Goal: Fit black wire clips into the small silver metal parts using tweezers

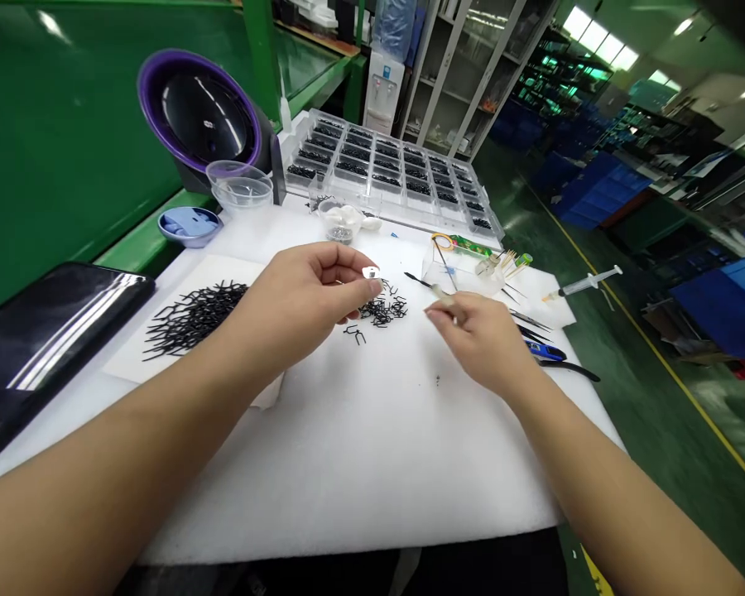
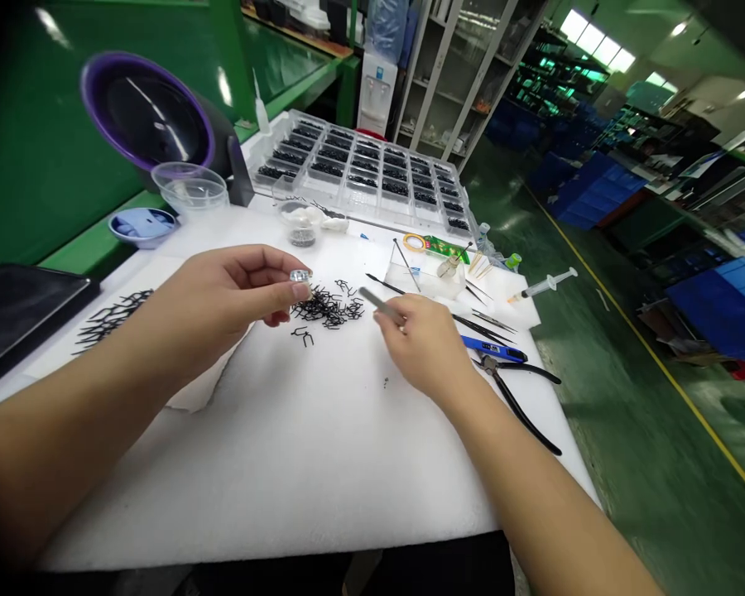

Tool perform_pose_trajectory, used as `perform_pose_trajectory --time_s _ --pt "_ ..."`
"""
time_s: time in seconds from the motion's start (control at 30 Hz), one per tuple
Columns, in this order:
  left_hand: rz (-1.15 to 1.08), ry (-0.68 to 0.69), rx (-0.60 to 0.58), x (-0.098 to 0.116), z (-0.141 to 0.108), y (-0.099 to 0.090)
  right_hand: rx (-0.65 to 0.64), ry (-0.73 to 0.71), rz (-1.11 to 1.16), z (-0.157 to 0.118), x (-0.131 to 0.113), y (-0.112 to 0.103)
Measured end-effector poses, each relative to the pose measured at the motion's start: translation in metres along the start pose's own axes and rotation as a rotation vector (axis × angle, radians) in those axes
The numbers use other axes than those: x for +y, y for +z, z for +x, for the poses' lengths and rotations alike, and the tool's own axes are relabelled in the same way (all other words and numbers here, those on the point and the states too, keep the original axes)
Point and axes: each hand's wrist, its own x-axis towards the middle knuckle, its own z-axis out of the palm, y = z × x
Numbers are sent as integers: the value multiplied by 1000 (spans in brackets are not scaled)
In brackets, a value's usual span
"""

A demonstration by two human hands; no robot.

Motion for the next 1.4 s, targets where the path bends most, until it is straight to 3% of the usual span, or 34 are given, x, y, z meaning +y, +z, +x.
perform_pose_trajectory --time_s 0.23,0.57,0.77,0.9,1.0,1.27,1.4 --pt "-9 32 -74 -4 -3 -2 -191 -97 -147 37 -17 20" --pt "37 6 -132 -4 -5 0 -322 -124 -156 52 -16 11" --pt "114 -27 -198 -13 -8 7 -238 -85 30 35 -1 3" --pt "207 -18 -267 -18 -11 12 -92 46 174 17 11 3" --pt "244 -32 -301 -19 -13 18 -57 151 296 7 13 2" --pt "292 -28 -346 -23 -15 30 -194 228 593 1 5 0" --pt "254 15 -339 -27 -13 28 -205 203 939 -4 -2 -3"
